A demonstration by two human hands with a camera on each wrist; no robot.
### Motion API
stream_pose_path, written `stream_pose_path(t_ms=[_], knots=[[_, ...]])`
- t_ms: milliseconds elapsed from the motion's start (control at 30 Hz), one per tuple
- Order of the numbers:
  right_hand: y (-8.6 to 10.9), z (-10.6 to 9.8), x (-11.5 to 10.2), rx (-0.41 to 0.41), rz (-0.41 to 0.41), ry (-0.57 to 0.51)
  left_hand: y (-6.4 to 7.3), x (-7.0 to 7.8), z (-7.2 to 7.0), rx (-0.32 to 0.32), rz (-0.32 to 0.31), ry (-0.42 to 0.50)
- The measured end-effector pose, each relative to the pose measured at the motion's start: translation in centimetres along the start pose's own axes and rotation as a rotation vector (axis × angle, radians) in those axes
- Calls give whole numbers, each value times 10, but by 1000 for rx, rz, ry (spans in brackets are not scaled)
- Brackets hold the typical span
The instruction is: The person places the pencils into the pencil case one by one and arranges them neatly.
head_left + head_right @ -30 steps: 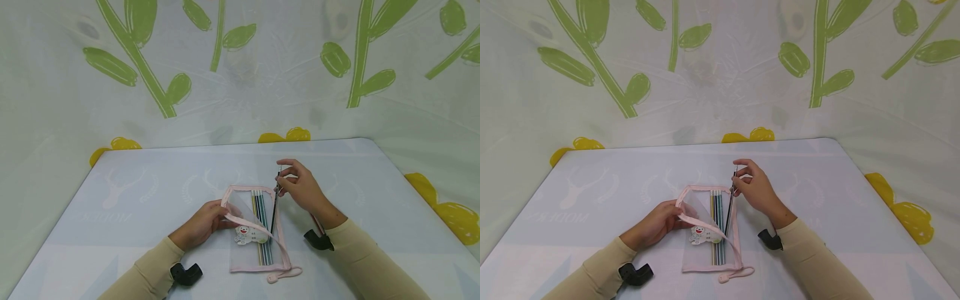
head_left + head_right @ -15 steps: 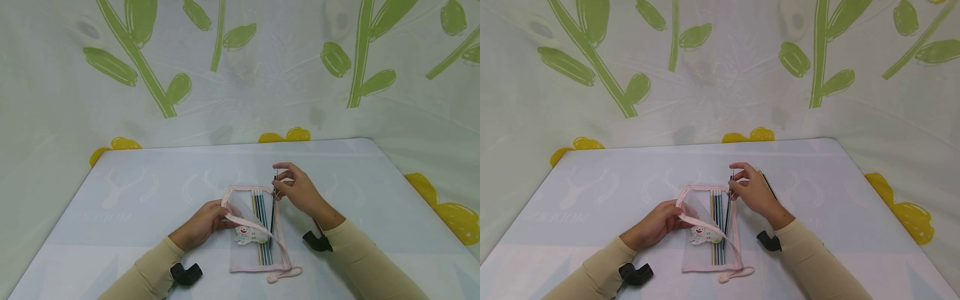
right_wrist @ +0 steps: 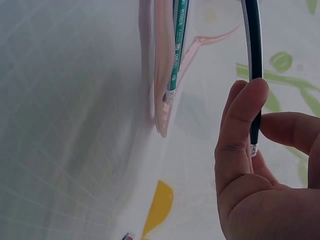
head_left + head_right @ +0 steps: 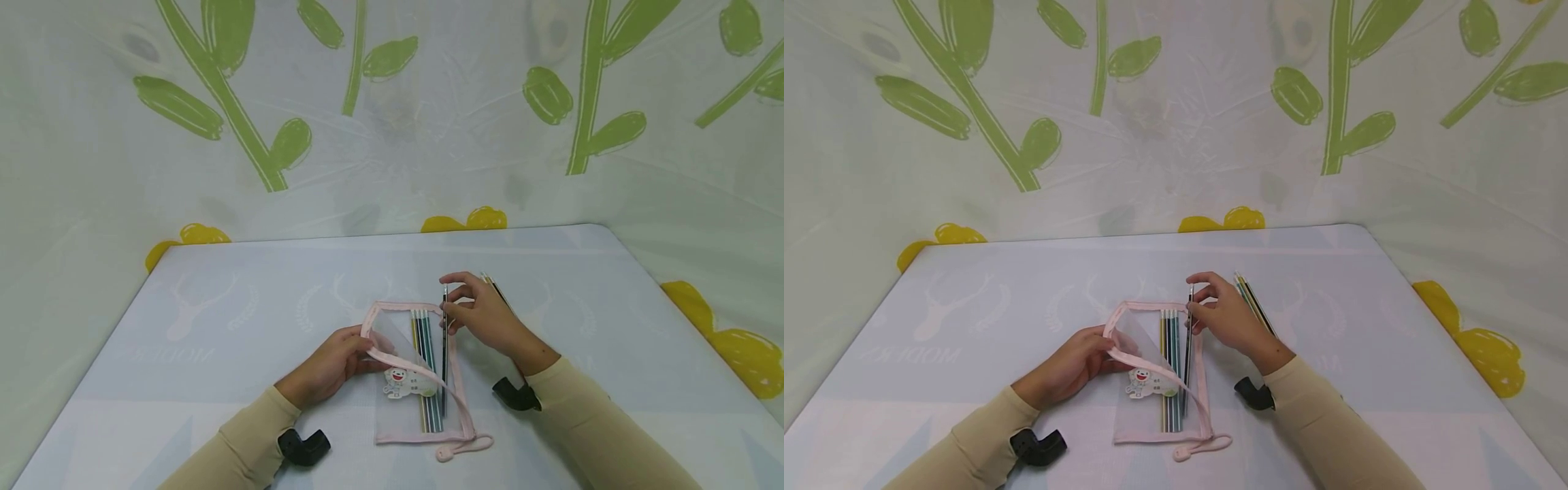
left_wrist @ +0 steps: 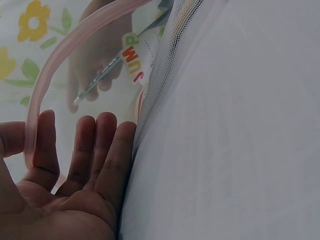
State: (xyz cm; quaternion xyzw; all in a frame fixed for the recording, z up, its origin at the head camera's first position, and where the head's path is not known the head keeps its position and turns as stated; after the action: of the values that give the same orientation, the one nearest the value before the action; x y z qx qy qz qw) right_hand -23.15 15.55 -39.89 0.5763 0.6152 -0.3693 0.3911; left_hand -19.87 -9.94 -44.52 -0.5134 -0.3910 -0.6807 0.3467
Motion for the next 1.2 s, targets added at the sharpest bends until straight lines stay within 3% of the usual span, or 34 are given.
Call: stream_pose_path(t_ms=[600,1200], knots=[[1,6,6,-50,52,50,0,0,0,4,-8,-9],[1,11,11,-111,38,61,0,0,0,-4,-7,-16]])
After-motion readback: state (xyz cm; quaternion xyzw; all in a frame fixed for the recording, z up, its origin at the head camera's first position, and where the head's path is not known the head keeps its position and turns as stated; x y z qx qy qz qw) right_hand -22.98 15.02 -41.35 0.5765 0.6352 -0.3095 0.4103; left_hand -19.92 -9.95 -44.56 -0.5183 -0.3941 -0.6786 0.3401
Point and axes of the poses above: each hand's wrist, its own y-axis away from the middle knuckle, its own z-axis out of the palm, x = y × z, the point moved 3 cm from there along -y, towards the middle knuckle, and after that the axes turned 12 degrees about x, right-handed, at the moved point
